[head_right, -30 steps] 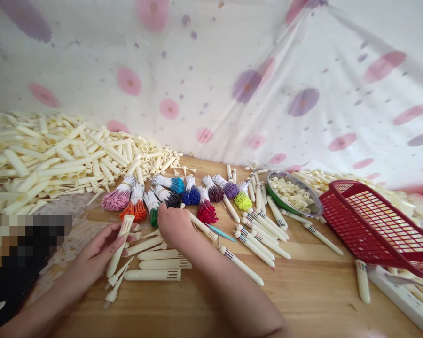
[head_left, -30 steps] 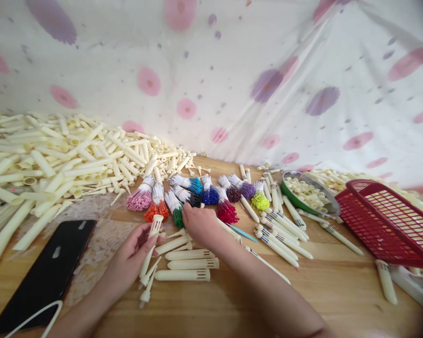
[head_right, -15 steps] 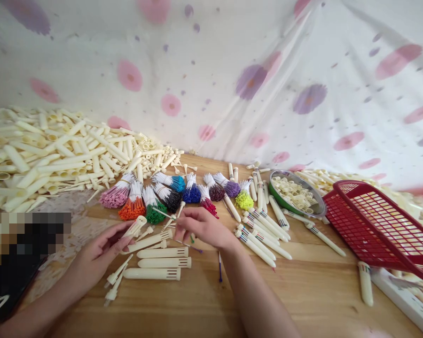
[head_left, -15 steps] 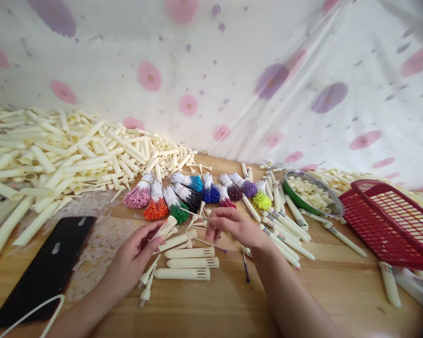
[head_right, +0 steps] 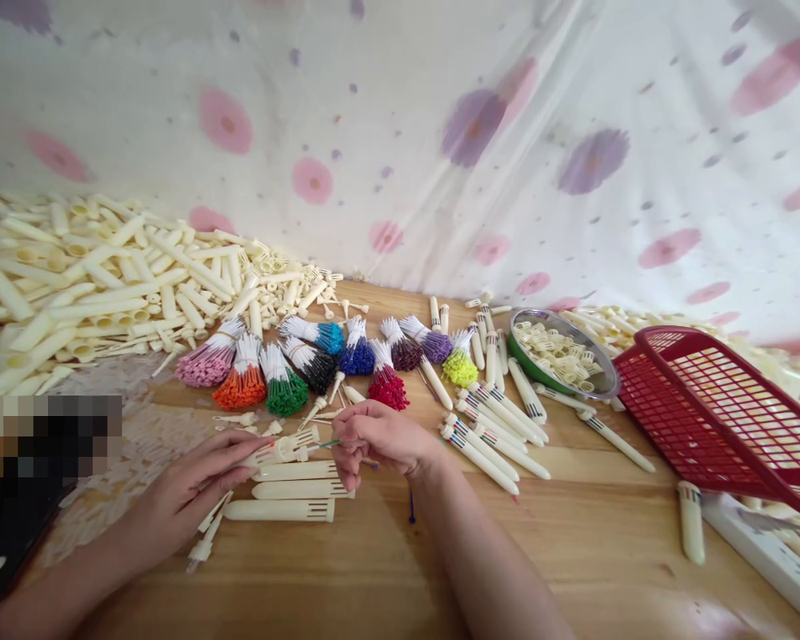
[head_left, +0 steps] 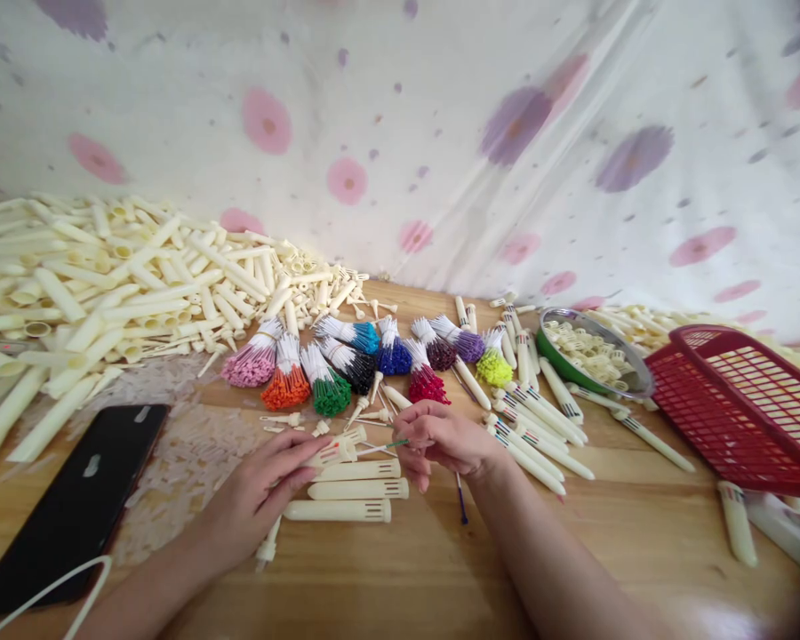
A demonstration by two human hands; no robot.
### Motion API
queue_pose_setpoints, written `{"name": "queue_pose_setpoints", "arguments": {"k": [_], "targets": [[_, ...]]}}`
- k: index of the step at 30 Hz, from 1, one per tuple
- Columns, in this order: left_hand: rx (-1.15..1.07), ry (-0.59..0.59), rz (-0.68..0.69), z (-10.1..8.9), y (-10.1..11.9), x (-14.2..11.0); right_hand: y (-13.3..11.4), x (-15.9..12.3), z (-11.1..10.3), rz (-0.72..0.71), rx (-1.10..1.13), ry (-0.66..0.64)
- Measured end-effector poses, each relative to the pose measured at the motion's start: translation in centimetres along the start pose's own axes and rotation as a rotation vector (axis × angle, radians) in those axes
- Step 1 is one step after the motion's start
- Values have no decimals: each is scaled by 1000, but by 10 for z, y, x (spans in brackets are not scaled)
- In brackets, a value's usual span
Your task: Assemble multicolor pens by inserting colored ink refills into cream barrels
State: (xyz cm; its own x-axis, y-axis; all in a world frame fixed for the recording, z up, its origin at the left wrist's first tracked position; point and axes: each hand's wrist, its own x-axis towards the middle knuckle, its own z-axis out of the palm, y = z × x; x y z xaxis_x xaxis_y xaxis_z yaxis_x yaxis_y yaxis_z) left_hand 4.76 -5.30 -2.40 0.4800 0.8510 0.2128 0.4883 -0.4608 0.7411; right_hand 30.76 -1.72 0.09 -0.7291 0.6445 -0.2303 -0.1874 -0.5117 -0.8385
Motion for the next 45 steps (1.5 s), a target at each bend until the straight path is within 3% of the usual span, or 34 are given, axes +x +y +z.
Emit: {"name": "queue_pose_setpoints", "arguments": {"k": [3, 12, 38, 41, 45], "targets": [[0, -22, -12, -1, 2, 1, 0, 2, 1, 7, 55, -28], [-50, -100, -104, -5, 5, -1, -8, 0, 7, 57, 37, 51], [-91, -62, -72, -2, 11, 0, -6, 6, 18, 112, -115, 50], [-119, -77, -100, -1, 9, -1, 2, 10, 32, 79, -289, 140], [-189, -54, -162, 0, 6, -1, 14, 14, 52, -135, -643, 380]]}}
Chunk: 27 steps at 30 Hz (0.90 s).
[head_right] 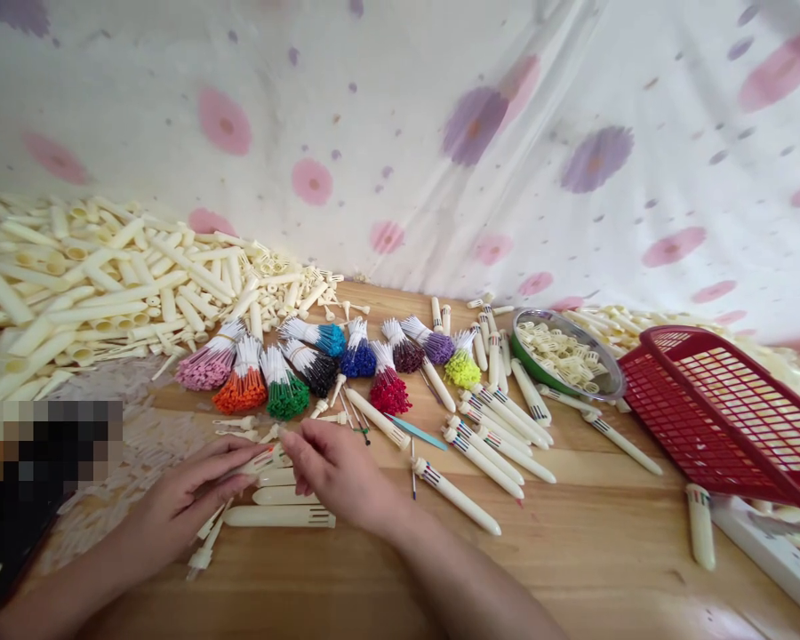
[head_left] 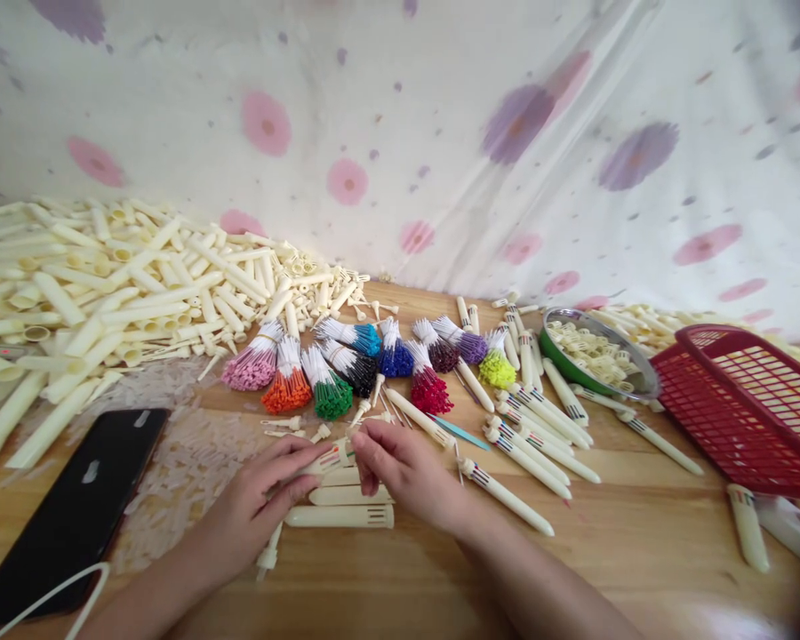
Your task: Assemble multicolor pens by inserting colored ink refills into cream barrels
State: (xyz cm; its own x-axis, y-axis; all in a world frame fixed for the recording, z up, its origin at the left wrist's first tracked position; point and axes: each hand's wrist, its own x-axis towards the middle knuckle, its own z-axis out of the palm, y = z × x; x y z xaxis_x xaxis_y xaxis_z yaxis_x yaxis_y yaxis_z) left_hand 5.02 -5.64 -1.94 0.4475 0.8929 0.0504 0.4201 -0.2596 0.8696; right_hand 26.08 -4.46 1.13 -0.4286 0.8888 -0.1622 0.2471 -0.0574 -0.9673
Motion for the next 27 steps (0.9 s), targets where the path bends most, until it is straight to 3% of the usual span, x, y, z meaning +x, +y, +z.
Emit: {"name": "queue_pose_setpoints", "arguments": {"k": [3, 8, 18, 20, 23, 27], "targets": [[-53, 32, -39, -1, 1, 0, -1, -3, 4, -84, -33, 77], [-173, 22, -76, -3, 4, -1, -3, -6, -12, -156, 24, 75], [-346, -51, -119, -1, 4, -1, -25, -21, -28, -469, -489, 41], [-358, -38, -129, -1, 4, 0, -22, -18, -37, -437, -645, 122], [-366, -17, -159, -1, 2, -1, -11, -13, -55, -212, -958, 219], [-429, -6, -213, 0, -2, -1, 5, -9, -70, 73, -1109, 107]]}}
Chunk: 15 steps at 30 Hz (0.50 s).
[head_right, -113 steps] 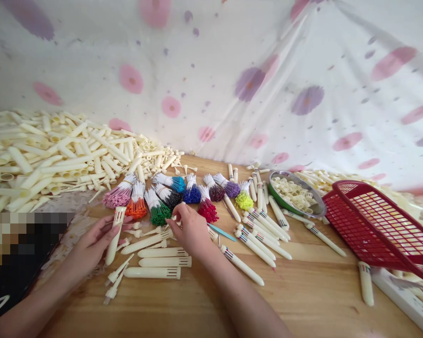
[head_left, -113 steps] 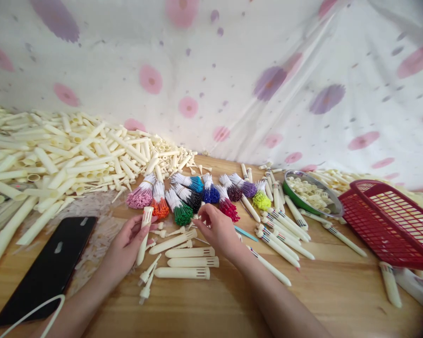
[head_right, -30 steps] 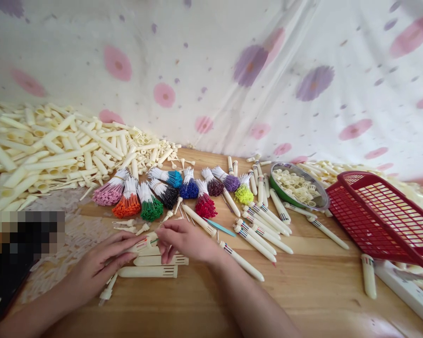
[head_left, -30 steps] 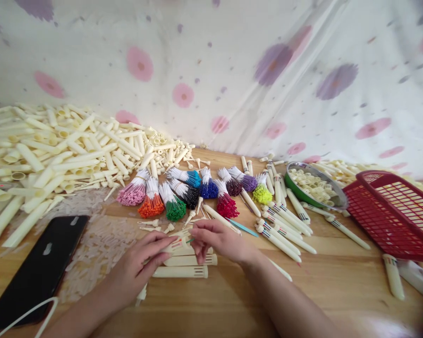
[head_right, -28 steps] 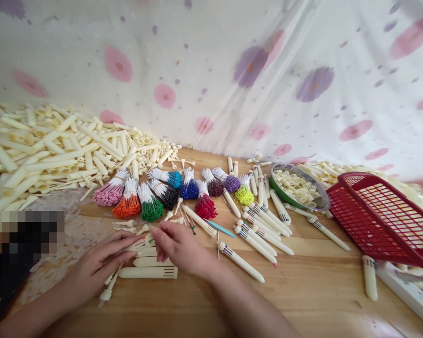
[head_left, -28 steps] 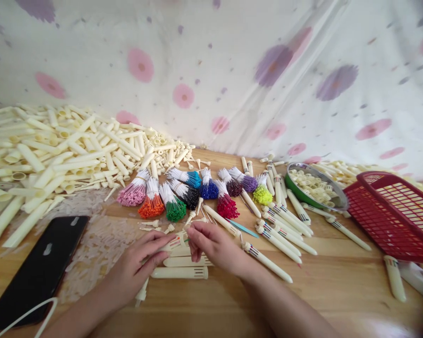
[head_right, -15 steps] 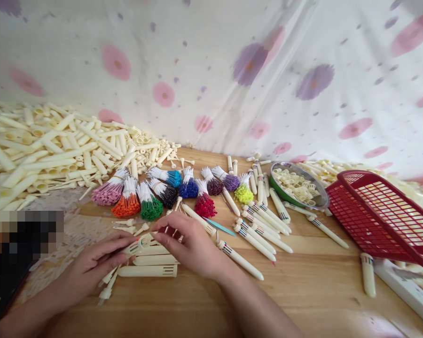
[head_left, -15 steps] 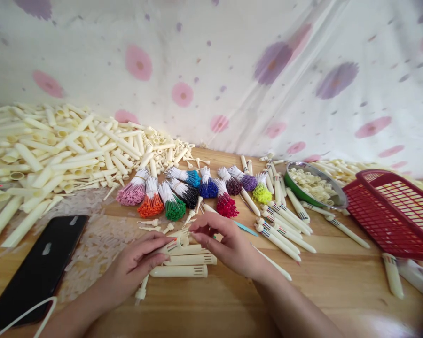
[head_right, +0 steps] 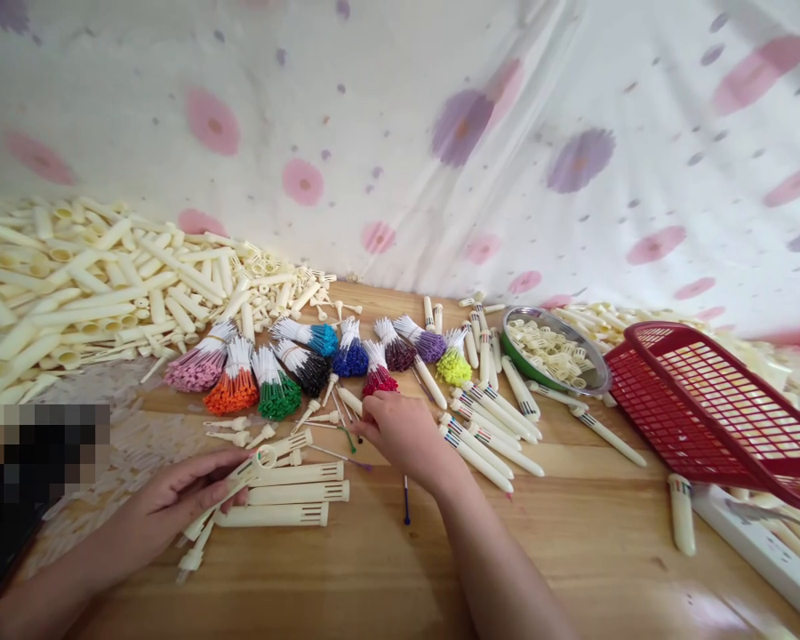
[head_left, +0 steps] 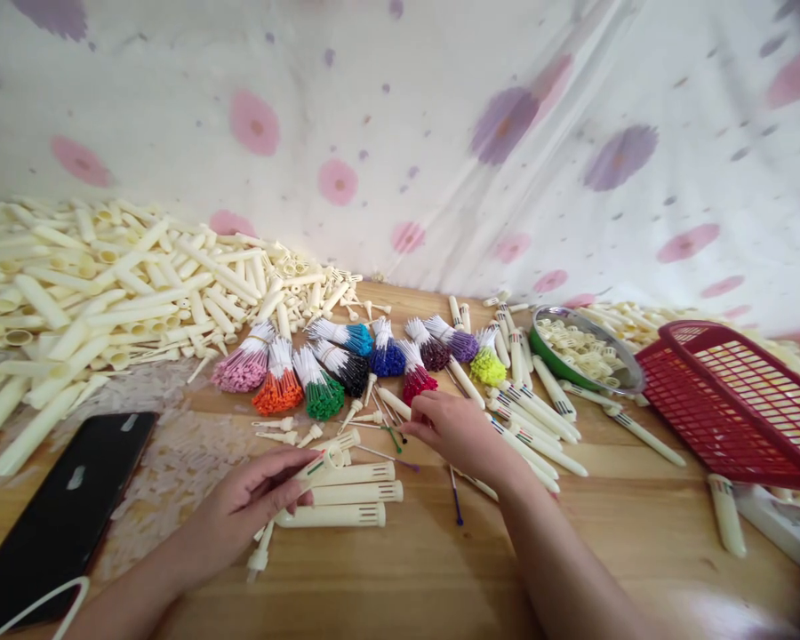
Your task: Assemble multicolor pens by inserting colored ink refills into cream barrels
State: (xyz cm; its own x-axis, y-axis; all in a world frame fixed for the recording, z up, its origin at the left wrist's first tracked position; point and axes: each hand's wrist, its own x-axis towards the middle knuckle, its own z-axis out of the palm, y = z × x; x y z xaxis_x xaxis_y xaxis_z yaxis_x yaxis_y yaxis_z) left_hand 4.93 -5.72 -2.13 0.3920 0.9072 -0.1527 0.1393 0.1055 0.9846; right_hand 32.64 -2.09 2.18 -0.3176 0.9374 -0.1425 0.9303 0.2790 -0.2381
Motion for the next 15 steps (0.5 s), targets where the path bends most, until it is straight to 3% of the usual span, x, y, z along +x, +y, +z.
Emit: {"name": "queue_pose_setpoints", "arguments": {"k": [4, 9, 15], "targets": [[-66, 47, -16, 1, -5, 2, 2, 1, 6, 41, -39, -74], [-32, 56, -25, -1, -9, 3, 2, 3, 8, 116, -128, 50], [-63, 121, -2, -1, -10, 3, 5, -3, -2, 93, -94, 87]]}}
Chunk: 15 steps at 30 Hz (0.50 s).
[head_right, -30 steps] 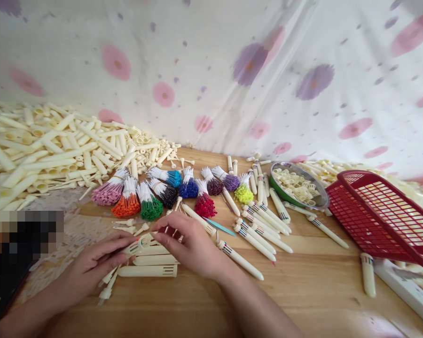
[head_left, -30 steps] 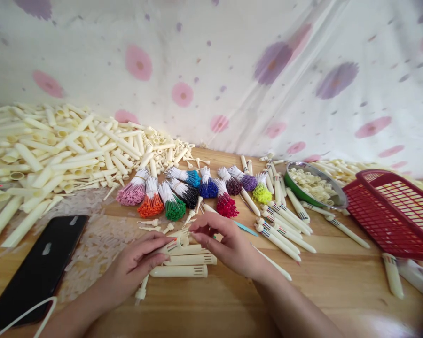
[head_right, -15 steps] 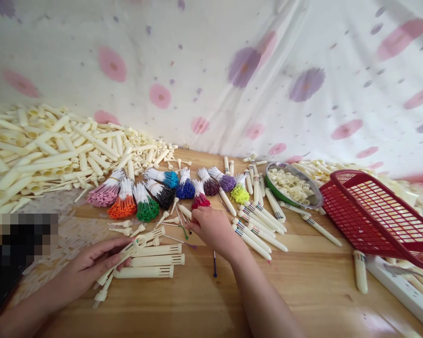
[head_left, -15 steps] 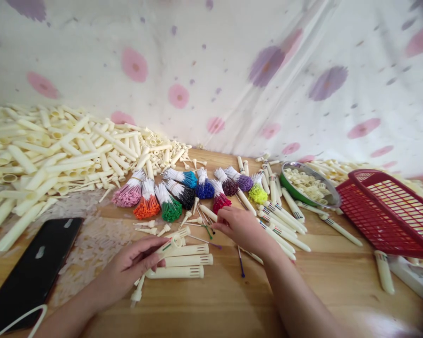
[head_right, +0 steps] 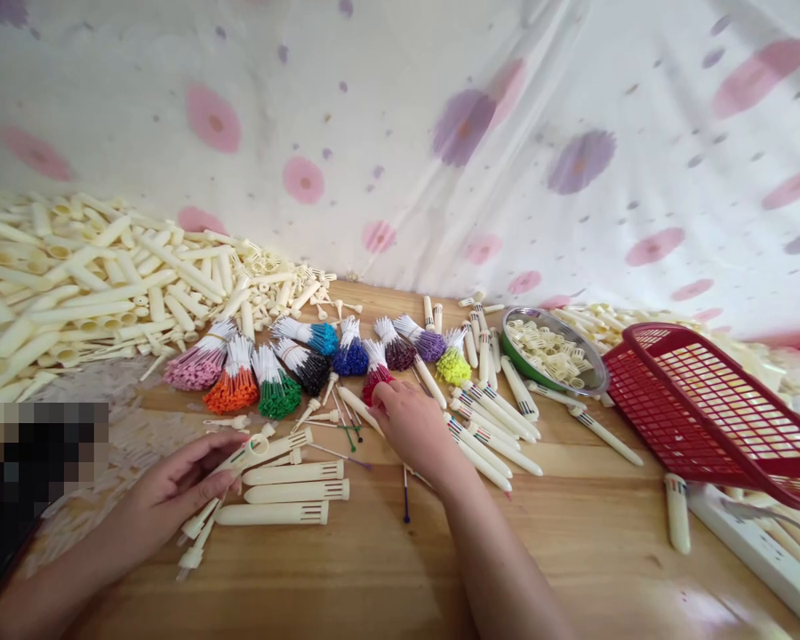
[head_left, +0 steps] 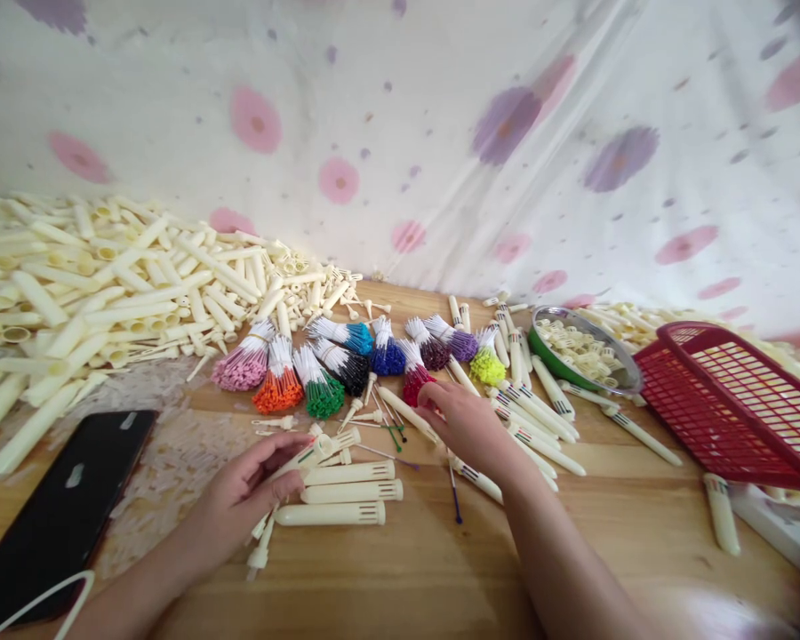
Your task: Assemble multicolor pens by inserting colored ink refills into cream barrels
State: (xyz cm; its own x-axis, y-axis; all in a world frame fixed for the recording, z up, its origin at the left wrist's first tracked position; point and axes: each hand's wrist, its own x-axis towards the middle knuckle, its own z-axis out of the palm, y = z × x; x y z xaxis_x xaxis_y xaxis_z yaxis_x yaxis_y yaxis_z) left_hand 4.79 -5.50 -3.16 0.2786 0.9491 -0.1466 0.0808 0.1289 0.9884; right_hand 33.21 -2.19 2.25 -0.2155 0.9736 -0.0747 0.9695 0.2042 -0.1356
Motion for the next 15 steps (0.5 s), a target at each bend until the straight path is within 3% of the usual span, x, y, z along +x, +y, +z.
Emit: {"name": "queue_pose_setpoints", "arguments": {"k": [5, 9, 15], "targets": [[83, 72, 71, -2, 1, 3, 10, -3, -12, 96, 29, 59], [122, 102, 111, -4, -1, 4, 22, -11, -14, 156, -14, -46], [259, 105, 191, -2, -3, 5, 38, -23, 6, 62, -34, -184]]}}
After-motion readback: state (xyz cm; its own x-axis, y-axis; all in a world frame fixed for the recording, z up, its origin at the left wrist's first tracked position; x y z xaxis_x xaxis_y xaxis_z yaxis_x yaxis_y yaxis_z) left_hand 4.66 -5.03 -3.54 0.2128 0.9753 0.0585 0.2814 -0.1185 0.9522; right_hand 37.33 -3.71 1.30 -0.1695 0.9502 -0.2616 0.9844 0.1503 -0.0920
